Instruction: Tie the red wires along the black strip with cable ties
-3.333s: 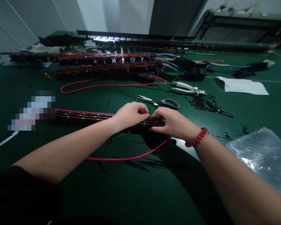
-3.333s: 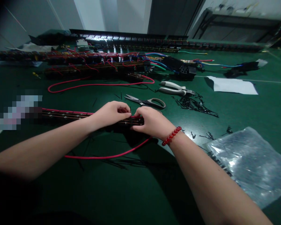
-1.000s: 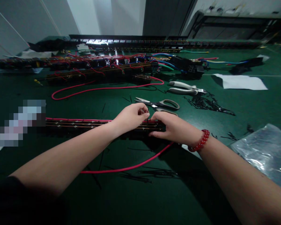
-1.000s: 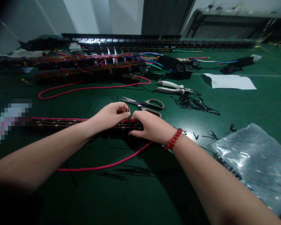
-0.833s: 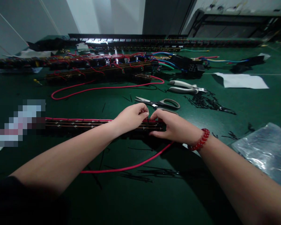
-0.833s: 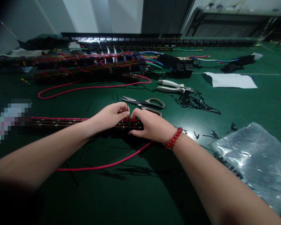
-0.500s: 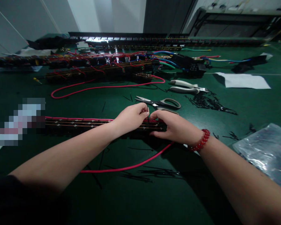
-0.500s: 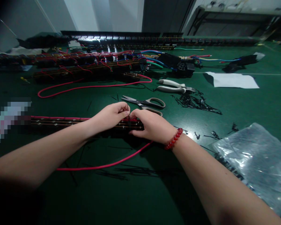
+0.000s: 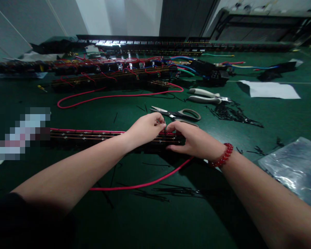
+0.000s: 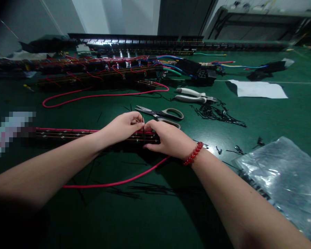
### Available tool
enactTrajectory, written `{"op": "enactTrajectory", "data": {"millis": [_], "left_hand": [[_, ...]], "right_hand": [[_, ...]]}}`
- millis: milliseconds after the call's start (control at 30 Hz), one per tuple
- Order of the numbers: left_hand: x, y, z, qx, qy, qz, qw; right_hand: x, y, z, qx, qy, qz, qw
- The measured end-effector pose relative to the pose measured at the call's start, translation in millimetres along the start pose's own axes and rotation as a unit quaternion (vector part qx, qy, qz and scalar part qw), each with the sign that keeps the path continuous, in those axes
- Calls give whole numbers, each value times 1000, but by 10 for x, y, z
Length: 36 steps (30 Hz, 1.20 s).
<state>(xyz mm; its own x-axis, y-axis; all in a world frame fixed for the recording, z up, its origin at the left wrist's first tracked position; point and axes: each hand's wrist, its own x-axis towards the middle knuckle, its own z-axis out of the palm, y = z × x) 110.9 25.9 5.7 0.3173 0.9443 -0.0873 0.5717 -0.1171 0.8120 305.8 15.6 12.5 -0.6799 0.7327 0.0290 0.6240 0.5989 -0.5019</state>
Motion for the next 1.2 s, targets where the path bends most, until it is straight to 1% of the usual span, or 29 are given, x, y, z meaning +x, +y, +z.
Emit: {"op": "enactTrajectory", "data": {"millis": [133,467,633,700,767,833,900,967,1033,1200], "left_hand": [[5,-7,7,18,8,14,1000],[-13,27,-4,55,14,15,998],[5,-4,6,24,9,27,999],[16,-15,8,11,2,26,1000],[26,-18,8,2,-2,23,1000],[31,-18,8,-10,-3,20,1000],[34,-19,7,-21,-6,15,1000],[34,-21,8,-29,-7,8,1000],[31,-23,9,-36,-6,2,999],[22,-15,3,-48,0,-14,999]], "right_hand": [[9,-11,-11,-8,-5,1,1000],[10,2,-11,7,-3,-10,1000],[1,-14,-39,21,-3,-18,1000],[-1,0,-71,45,21,-19,999],[1,57,-101,50,90,9,995],[5,160,-118,22,183,63,981],[8,287,-117,-42,219,98,970],[11,403,-102,-83,215,110,967],[13,480,-81,-97,211,109,967],[27,535,-50,-102,190,130,968]]}}
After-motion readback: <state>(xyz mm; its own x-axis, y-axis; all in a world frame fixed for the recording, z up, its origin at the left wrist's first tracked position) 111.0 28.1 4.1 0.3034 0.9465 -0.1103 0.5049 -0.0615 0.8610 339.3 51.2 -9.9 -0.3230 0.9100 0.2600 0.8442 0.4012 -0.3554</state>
